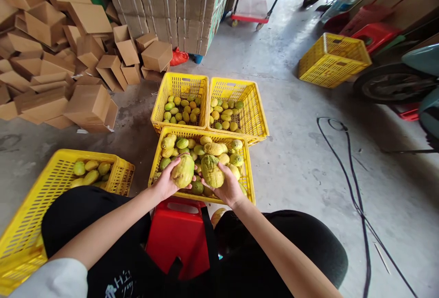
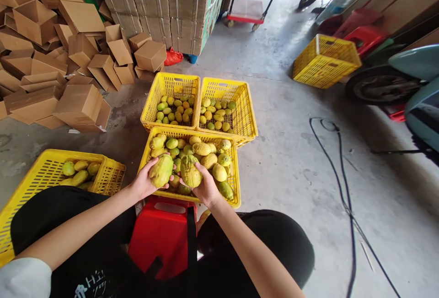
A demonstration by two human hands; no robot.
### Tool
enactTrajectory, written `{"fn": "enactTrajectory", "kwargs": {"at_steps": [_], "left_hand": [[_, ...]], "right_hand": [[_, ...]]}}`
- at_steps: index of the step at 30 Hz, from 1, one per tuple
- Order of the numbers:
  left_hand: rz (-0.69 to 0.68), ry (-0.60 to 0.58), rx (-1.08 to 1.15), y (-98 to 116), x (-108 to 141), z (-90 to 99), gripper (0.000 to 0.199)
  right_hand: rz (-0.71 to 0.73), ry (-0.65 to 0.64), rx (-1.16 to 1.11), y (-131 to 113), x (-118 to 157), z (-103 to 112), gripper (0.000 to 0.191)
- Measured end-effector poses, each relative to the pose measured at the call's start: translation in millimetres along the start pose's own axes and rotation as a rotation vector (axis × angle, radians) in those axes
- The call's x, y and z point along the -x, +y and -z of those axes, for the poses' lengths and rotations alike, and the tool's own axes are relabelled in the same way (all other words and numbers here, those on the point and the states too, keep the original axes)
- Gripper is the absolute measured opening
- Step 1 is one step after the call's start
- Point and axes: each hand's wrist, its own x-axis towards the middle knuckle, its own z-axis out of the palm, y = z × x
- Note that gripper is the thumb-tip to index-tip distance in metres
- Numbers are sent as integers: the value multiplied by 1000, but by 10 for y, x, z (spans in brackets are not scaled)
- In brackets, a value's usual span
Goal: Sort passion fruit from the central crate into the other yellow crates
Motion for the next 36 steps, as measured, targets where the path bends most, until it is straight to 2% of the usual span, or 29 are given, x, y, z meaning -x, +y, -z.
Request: {"fn": "enactTrajectory", "kwargs": {"at_steps": [7,11,14,17,22,26,29,32,36], "left_hand": [[29,64,123,12,-24,-12,34],[-23,51,41,-35,-35,-1,24],[-19,43,-59,-66,-29,-3,28],[4,96,-98,-84,-37,-3,27],[65,206,50,-73,-70,21,25],[75,182,166,-40,-67,7,30],[91,173,148,-8,-65,-29,27],[69,233,114,27,-65,-55,25],[-5,291,76,44,-64,-40,18]], "right_hand": [[1,-78,-50,-44,29,-93,29],[56,-6,-45,-24,30,-64,31],[57,20,-42,1,23,-12,36],[30,15,-31,18,5,31,37],[24,13,-41,-1,5,16,34],[30,-23,-90,-41,34,-28,35],[67,-24,-111,-63,34,-35,34],[109,43,-115,-68,20,-14,34],[70,78,-74,-34,15,19,38]]}}
